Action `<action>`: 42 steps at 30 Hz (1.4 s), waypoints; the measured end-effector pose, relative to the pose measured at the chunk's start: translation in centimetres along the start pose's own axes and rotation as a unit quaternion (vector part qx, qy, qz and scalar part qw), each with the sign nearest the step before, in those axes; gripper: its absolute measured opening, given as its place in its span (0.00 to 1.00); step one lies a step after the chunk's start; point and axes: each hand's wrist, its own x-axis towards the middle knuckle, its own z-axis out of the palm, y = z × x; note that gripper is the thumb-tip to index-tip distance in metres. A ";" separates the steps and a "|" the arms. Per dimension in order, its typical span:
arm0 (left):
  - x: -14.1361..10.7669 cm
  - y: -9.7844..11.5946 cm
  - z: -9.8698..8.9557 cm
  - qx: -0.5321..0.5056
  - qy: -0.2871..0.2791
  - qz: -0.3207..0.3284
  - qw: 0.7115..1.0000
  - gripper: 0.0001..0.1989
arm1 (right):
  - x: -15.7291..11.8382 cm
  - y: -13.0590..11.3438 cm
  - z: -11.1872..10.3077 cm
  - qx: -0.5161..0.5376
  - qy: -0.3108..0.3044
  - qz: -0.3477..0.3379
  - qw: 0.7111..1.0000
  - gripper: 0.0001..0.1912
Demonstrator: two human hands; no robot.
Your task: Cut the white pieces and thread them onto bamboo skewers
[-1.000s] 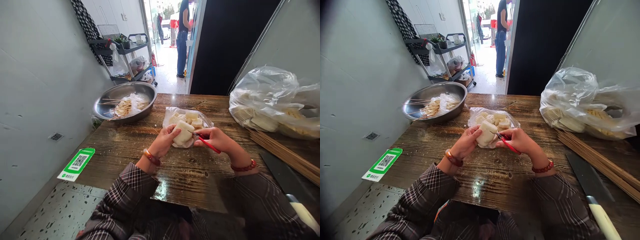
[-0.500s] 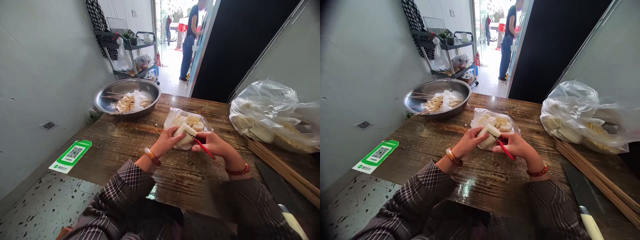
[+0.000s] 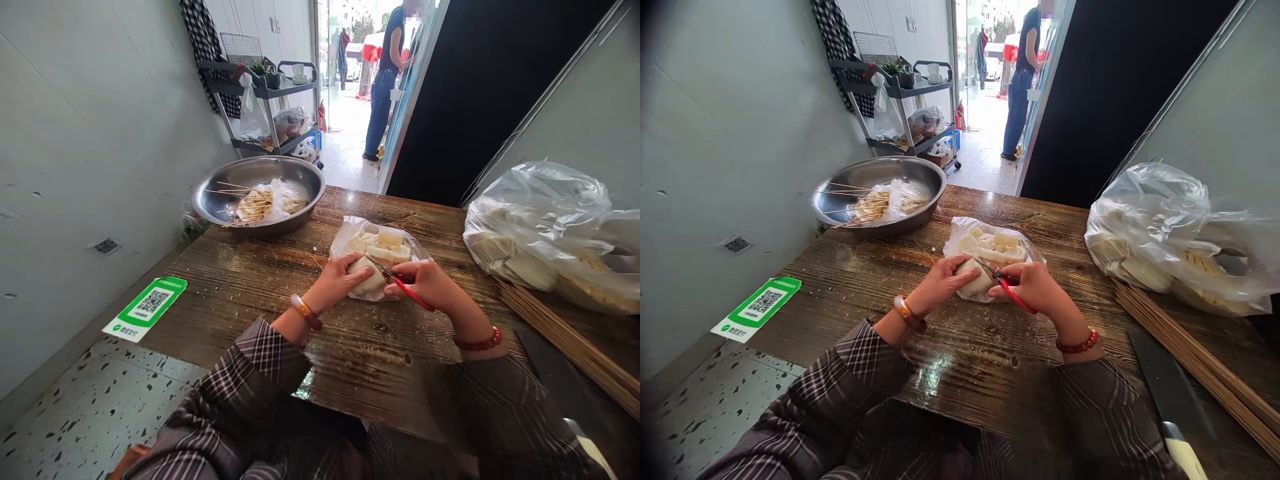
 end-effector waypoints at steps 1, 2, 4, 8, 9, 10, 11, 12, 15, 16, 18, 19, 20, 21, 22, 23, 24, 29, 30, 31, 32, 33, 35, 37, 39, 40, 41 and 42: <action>0.0 -0.1 0.0 -0.007 0.004 -0.001 1.000 0.22 | 0.0 0.0 0.0 -0.006 0.004 -0.007 1.000 0.25; 0.1 -0.1 0.0 -0.026 0.008 -0.002 1.000 0.23 | 0.0 0.1 0.0 -0.011 0.009 -0.011 1.000 0.25; 0.1 -0.1 0.1 -0.100 0.011 -0.008 0.995 0.24 | 0.0 0.5 -0.1 -0.012 0.028 -0.010 0.999 0.25; 0.3 -0.1 0.1 -0.269 -0.002 -0.034 0.963 0.26 | 0.5 1.8 0.1 -0.018 0.113 0.034 0.993 0.28; 0.3 0.0 0.1 -0.296 -0.002 -0.037 0.955 0.26 | 0.7 2.1 0.2 -0.025 0.134 0.044 0.990 0.29; 0.3 0.0 0.1 -0.317 0.000 -0.039 0.948 0.26 | 0.8 2.3 0.3 -0.035 0.149 0.053 0.987 0.29; 0.3 0.0 0.1 -0.334 0.004 -0.041 0.942 0.26 | 0.9 2.5 0.4 -0.047 0.159 0.058 0.984 0.30; 0.3 0.0 0.0 -0.348 0.005 -0.046 0.936 0.26 | 1.0 2.5 0.5 -0.058 0.165 0.061 0.983 0.29; 0.2 0.0 -0.2 -0.375 -0.004 -0.071 0.924 0.28 | 0.9 2.5 0.7 -0.049 0.180 0.057 0.981 0.31; 0.2 0.0 -0.3 -0.379 -0.008 -0.079 0.922 0.28 | 0.8 2.5 0.6 -0.030 0.184 0.054 0.981 0.32; 0.2 -0.1 -0.4 -0.380 -0.009 -0.089 0.921 0.26 | 0.4 2.3 0.6 0.014 0.186 0.052 0.981 0.36; 0.3 -0.1 -0.4 -0.378 -0.005 -0.091 0.921 0.25 | 0.3 2.3 0.5 0.031 0.183 0.052 0.981 0.38; 0.4 -0.2 -0.5 -0.376 0.001 -0.092 0.922 0.24 | 0.1 2.2 0.5 0.044 0.178 0.053 0.982 0.39; 0.5 -0.3 -0.5 -0.374 0.007 -0.090 0.923 0.24 | -0.1 2.1 0.5 0.053 0.174 0.055 0.982 0.40; 0.6 -0.3 -0.5 -0.373 0.012 -0.087 0.924 0.24 | -0.2 2.1 0.5 0.060 0.169 0.055 0.982 0.40; 0.6 -0.3 -0.5 -0.373 0.017 -0.082 0.924 0.25 | -0.3 2.0 0.6 0.065 0.168 0.055 0.982 0.40; 0.7 -0.4 -0.5 -0.373 0.021 -0.077 0.925 0.25 | -0.3 2.0 0.7 0.069 0.170 0.055 0.982 0.41; 0.6 -0.1 -0.6 -0.359 0.029 -0.064 0.931 0.28 | -0.2 1.9 0.9 0.081 0.176 0.063 0.979 0.43; 0.5 0.0 -0.6 -0.355 0.024 -0.065 0.932 0.28 | -0.3 1.8 0.9 0.082 0.174 0.063 0.979 0.43; 0.4 0.0 -0.6 -0.352 0.017 -0.066 0.933 0.29 | -0.4 1.7 0.8 0.081 0.173 0.062 0.980 0.43; 0.3 0.1 -0.5 -0.352 0.010 -0.067 0.934 0.29 | -0.6 1.6 0.7 0.078 0.172 0.061 0.980 0.42; 0.2 0.2 -0.5 -0.353 0.001 -0.067 0.933 0.29 | -0.9 1.4 0.6 0.074 0.170 0.057 0.981 0.41; 0.1 0.3 -0.4 -0.356 -0.012 -0.065 0.932 0.29 | -1.5 1.0 0.4 0.066 0.160 0.047 0.984 0.39; 0.0 0.4 -0.3 -0.353 -0.013 -0.063 0.933 0.29 | -2.0 0.7 0.3 0.061 0.140 0.040 0.987 0.38; 0.0 0.5 -0.2 -0.347 -0.005 -0.062 0.936 0.29 | -2.4 0.5 0.3 0.057 0.118 0.039 0.991 0.38; 0.0 0.5 -0.1 -0.344 -0.001 -0.061 0.937 0.30 | -2.5 0.4 0.4 0.055 0.111 0.040 0.992 0.39; 0.0 0.6 -0.1 -0.340 0.000 -0.061 0.938 0.30 | -2.6 0.3 0.4 0.052 0.106 0.040 0.992 0.39; 0.0 0.6 -0.1 -0.337 0.001 -0.060 0.940 0.31 | -2.6 0.3 0.4 0.051 0.102 0.038 0.993 0.39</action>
